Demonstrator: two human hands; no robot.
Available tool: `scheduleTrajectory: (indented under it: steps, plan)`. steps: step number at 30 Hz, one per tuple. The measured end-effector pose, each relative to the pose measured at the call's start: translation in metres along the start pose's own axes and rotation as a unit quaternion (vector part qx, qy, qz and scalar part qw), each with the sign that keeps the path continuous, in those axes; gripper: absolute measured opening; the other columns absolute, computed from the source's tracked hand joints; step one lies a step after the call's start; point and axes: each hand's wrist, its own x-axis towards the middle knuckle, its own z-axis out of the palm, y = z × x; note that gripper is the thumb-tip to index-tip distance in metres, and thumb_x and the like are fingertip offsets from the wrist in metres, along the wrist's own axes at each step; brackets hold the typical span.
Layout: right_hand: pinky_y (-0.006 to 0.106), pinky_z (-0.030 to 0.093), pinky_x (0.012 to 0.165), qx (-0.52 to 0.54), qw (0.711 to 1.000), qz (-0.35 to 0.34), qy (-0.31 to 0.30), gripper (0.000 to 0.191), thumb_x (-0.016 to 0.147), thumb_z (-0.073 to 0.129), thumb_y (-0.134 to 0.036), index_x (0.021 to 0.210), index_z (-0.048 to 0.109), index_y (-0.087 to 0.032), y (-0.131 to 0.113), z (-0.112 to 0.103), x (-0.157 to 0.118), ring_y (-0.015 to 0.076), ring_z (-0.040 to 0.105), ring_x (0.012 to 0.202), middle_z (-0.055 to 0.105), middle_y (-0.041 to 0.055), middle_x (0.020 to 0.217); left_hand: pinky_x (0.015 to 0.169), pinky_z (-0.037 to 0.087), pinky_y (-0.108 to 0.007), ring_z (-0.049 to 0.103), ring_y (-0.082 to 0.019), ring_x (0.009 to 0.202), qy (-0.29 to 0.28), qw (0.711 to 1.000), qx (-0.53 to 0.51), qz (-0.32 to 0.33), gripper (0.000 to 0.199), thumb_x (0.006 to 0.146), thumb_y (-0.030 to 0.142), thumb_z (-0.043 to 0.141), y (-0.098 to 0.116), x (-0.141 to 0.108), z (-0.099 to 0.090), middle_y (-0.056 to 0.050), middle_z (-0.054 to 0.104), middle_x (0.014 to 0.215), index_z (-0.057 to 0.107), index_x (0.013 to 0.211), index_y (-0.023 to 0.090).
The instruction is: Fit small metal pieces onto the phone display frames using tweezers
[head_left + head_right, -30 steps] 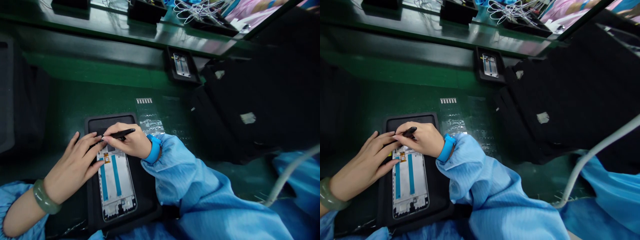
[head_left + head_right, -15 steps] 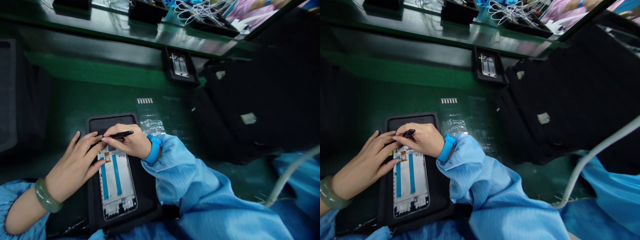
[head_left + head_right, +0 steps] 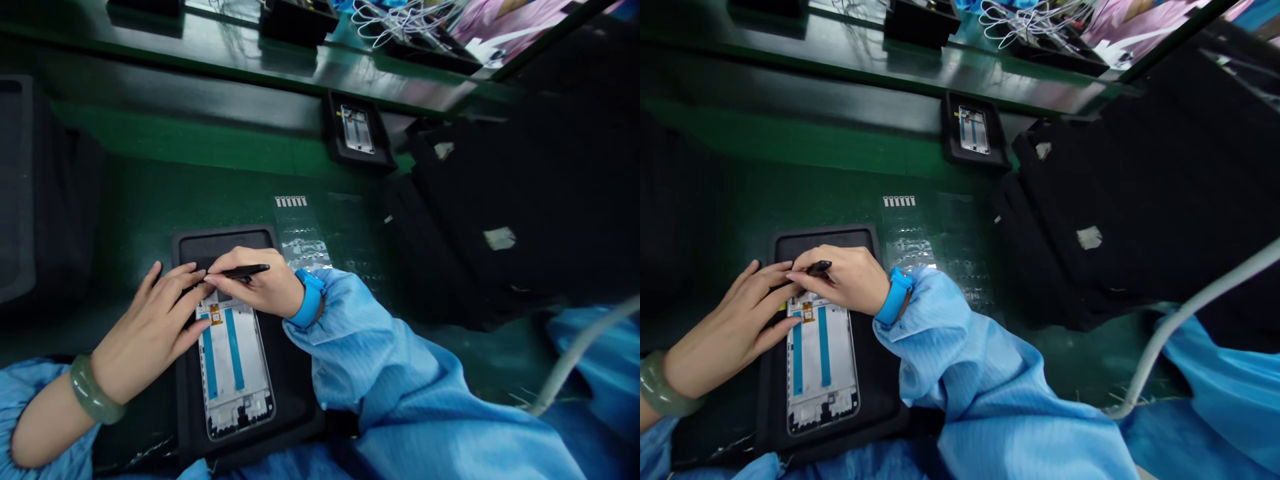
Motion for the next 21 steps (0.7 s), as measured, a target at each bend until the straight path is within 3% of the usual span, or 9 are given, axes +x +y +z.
scheduleTrajectory:
  steps: [12, 21]
  plan:
    - [0.017, 0.048, 0.06, -0.073, 0.995, -0.065, -0.033, 0.014, 0.086, 0.053, -0.025, 0.085, 0.062, -0.014, -0.0007, 0.0013, -0.0034, 0.0078, 0.064, 0.069, 0.068, 0.0008, 0.077, 0.106, 0.028, -0.054, 0.038, -0.027, 0.125, 0.006, 1.0, 0.004, 0.007, 0.039, 0.088, 0.037, 0.041, -0.0001, 0.0001, -0.0002, -0.016, 0.048, 0.127, 0.047, 0.119, 0.014]
    - [0.018, 0.049, 0.064, -0.06, 0.998, -0.031, -0.014, 0.014, 0.085, 0.054, -0.027, 0.083, 0.061, -0.016, 0.0006, 0.0032, -0.002, 0.0077, 0.064, 0.069, 0.069, -0.0001, 0.078, 0.105, 0.027, -0.055, 0.038, -0.026, 0.125, -0.007, 0.999, -0.032, -0.006, 0.042, 0.087, 0.037, 0.043, -0.0018, 0.0007, -0.002, -0.014, 0.049, 0.126, 0.041, 0.124, 0.017]
